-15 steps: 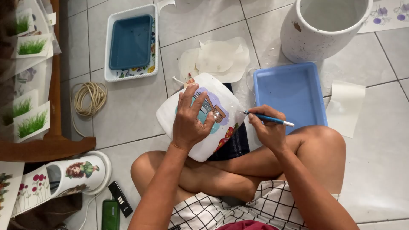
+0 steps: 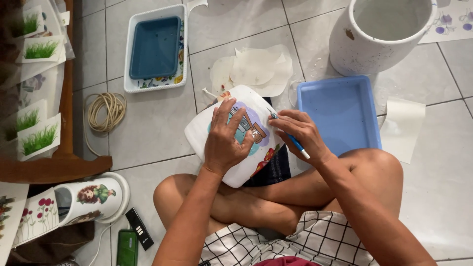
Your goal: A person sits on the floor and uses a blue pen to trace and add details to a colorful graphic design on a white pot.
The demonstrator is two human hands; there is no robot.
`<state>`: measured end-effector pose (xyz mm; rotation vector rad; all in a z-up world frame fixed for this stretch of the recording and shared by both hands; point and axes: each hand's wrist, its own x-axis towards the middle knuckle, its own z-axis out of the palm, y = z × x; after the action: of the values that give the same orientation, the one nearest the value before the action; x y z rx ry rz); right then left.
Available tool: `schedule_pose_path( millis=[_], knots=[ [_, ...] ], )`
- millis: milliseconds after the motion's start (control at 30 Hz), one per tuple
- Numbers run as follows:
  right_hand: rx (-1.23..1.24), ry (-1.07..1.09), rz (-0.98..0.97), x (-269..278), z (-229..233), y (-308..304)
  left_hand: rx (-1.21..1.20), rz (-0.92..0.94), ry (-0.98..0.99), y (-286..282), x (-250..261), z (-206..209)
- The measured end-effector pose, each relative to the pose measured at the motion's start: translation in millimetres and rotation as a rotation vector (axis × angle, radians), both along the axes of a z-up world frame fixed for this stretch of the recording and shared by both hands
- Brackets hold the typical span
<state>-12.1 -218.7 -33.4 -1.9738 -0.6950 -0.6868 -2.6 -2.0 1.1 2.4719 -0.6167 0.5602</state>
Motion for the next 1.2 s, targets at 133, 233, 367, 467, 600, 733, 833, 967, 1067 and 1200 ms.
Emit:
schedule_pose_path(
  millis=[133,233,367,467,600,733,833,967,1067,1200],
  knots=[
    [0.0,-0.07,-0.043,-5.5,-10.9,-0.8,0.001,-0.003,-0.003,-0.4,0.7,1.4],
    [-0.018,-0.127,-0.108,-9.8,-24.0,-2.6,0.008,-0.009,-0.002,0.0,0.9,3.8],
    [0.125,0.031,-0.185,-13.5,-28.5,-8.0,-0.009,-0.009,0.005,1.0,0.7,5.9],
    [0.267,0.184,-0.228,-5.8,-22.4,-17.7,-0.015,-0.007,0.015,0.8,-0.6,6.1],
    [0.391,0.275,-0.243,23.6,-11.2,-26.3,0.012,0.006,0.0,-1.7,-0.8,7.3],
    [0.402,0.255,-0.213,70.9,-23.2,-30.9,0.014,0.004,0.01,-2.3,-3.8,12.2],
    [0.428,0.309,-0.153,111.0,-36.4,-29.3,0.006,-0.008,0.001,-1.4,-3.6,16.7],
    [0.263,0.342,-0.111,157.9,-60.4,-18.7,-0.016,-0.009,-0.003,-0.8,-2.7,17.8],
    [0.234,0.418,-0.124,182.0,-79.7,-8.2,-0.016,-0.01,-0.006,-0.1,-1.8,18.1],
    [0.126,0.541,-0.122,197.4,-79.1,3.3,-0.051,-0.03,-0.022,-1.4,-3.0,29.2]
  ],
)
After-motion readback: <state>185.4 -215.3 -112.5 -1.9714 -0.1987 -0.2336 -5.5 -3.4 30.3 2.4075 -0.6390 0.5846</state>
